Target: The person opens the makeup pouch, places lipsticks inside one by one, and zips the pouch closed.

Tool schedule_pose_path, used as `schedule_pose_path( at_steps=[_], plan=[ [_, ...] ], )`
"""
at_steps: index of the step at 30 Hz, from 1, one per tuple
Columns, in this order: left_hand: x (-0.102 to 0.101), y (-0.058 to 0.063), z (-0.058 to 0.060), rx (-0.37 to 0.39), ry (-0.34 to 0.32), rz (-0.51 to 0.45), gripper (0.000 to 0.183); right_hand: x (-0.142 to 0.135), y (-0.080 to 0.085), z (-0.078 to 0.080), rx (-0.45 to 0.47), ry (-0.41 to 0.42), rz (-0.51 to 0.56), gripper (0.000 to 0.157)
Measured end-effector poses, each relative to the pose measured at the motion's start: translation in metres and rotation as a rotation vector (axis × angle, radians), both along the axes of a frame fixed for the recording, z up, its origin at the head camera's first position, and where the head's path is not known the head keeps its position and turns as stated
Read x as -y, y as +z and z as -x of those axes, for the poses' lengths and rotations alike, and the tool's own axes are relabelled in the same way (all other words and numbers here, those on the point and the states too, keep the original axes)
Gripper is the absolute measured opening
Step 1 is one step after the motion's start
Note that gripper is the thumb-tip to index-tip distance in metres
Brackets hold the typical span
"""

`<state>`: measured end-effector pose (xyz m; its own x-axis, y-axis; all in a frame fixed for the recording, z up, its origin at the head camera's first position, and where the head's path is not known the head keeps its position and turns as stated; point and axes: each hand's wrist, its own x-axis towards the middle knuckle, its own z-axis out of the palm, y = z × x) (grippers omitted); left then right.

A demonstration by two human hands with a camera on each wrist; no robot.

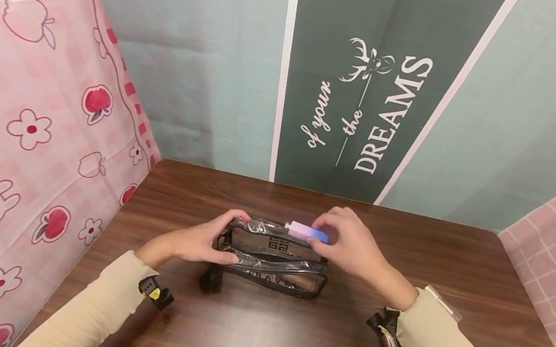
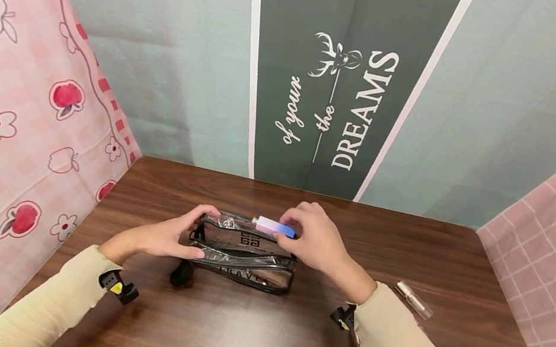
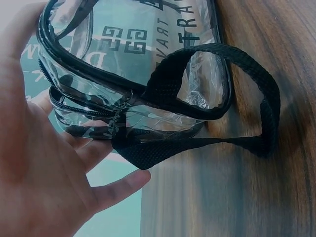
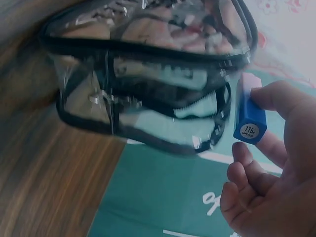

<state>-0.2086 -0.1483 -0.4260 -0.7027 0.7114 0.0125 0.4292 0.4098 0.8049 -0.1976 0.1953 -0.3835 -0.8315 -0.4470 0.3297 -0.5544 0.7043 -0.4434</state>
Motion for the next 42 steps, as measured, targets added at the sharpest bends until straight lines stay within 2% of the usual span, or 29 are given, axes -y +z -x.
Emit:
schedule_pose_path(
  at_steps=[7,11,22,42],
  plan=[
    [0.0,0.001,0.0,0.0,-0.002,0.002,0.077,0.016,-0.006,-0.002,-0.012,0.089,0.034,0.018],
    [-0.001,0.0,0.0,-0.002,-0.006,-0.003,0.076,0.022,-0.009,-0.003,-0.037,0.11,0.029,0.02],
    [0.0,0.001,0.001,-0.008,-0.014,-0.001,0.076,0.028,-0.023,-0.007,-0.036,0.082,0.002,0.019],
    [0.0,-0.002,0.001,-0.023,-0.025,-0.005,0.077,0.028,-0.022,-0.01,0.037,0.04,-0.009,0.021]
  ],
)
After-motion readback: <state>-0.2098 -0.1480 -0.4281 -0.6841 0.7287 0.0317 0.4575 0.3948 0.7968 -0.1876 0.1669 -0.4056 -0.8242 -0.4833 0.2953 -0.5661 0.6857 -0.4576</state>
